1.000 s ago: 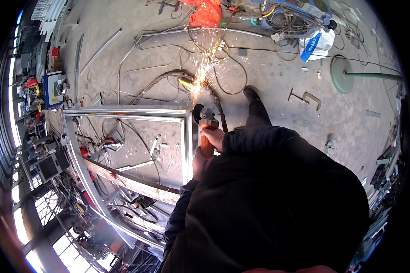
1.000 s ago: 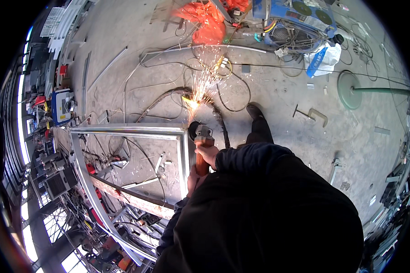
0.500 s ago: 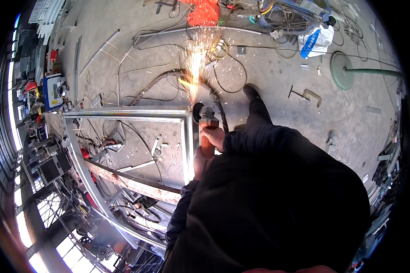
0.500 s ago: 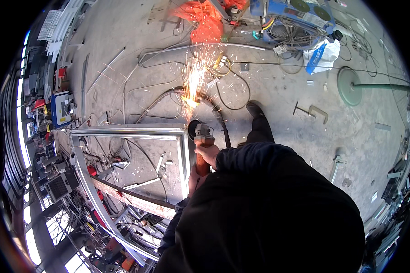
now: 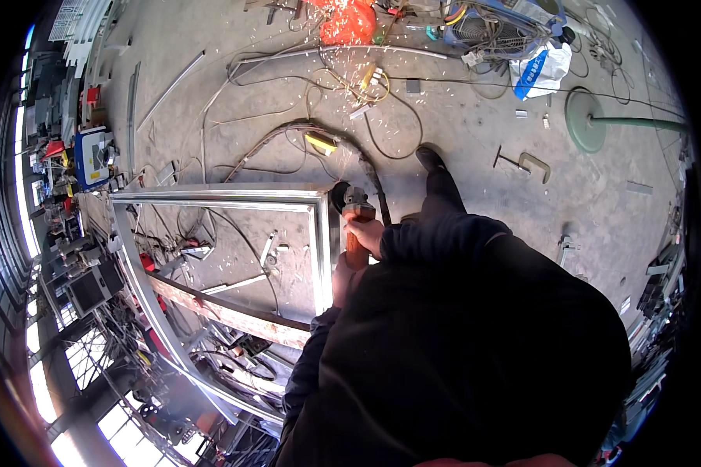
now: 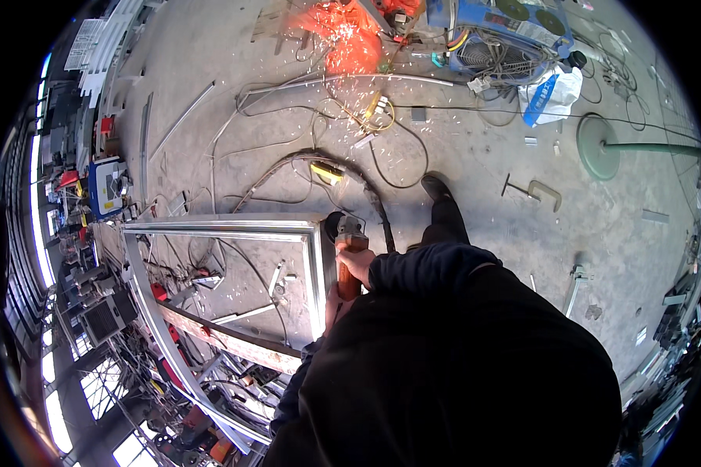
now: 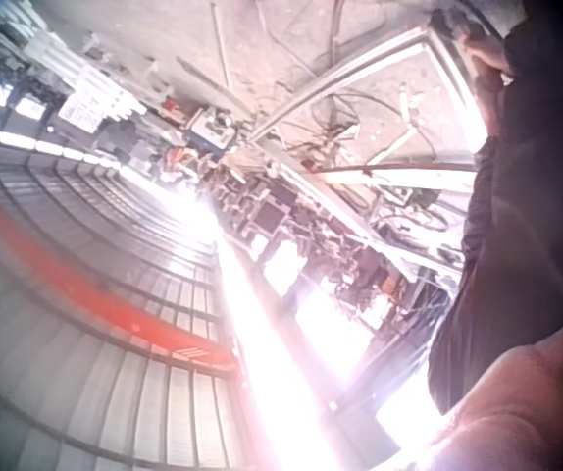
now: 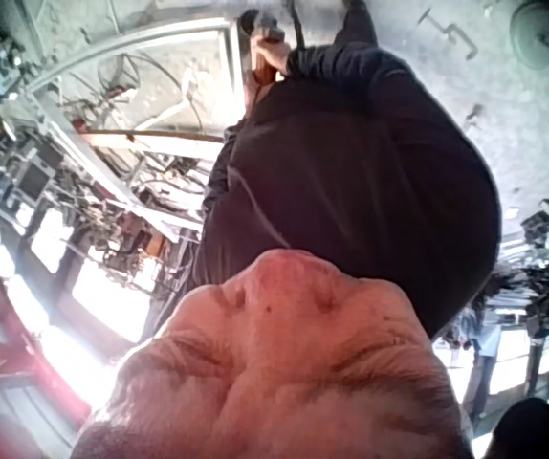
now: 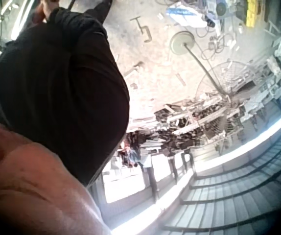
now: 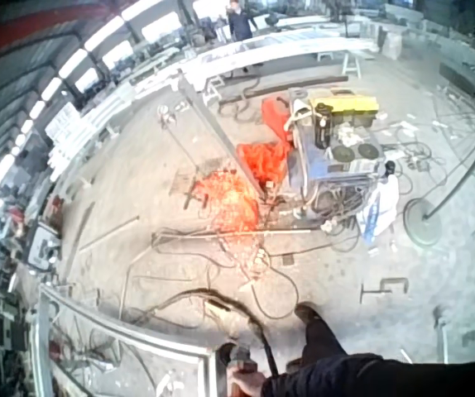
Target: The person uses an angle grinder to smooth and deburr the edges of a large rectangular metal frame lying on the workshop floor. They repeatedly reposition the frame and grind multiple sides and corners, producing sparks throughout the process.
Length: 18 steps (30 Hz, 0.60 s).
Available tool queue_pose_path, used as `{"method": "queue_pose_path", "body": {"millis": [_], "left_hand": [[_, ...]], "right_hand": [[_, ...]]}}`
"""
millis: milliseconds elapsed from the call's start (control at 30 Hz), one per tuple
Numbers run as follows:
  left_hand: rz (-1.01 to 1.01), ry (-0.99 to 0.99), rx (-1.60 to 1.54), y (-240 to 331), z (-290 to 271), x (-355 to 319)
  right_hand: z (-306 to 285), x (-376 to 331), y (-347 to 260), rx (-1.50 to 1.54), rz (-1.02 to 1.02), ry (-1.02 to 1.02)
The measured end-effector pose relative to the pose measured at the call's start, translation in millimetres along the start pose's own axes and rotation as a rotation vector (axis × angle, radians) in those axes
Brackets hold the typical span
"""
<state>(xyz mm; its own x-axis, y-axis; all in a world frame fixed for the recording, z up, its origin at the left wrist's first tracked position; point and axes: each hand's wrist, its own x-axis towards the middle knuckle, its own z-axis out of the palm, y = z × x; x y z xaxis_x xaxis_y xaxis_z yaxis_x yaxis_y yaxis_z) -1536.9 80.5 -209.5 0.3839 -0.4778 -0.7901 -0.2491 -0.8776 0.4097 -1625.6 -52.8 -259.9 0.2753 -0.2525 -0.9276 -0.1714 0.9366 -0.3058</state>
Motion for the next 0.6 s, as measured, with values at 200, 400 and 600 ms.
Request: {"method": "queue_pose_path", "body": {"millis": [200, 400, 600], "left_hand": [[-0.065, -0.006, 0.072, 26.8, -5.0, -4.1], [-0.11, 0.006, 0.08, 45.4, -8.9, -12.7], [-0.117, -0.013, 0.123, 42.9, -11.0, -6.5]], "right_hand": [[-0.7, 13.6, 1.1, 0.046, 0.075, -0.006], [0.1, 45.9, 34.9, 0.043, 0.069, -0.037], [-2.8, 15.0, -1.3, 0.053, 0.054, -0.093]]}}
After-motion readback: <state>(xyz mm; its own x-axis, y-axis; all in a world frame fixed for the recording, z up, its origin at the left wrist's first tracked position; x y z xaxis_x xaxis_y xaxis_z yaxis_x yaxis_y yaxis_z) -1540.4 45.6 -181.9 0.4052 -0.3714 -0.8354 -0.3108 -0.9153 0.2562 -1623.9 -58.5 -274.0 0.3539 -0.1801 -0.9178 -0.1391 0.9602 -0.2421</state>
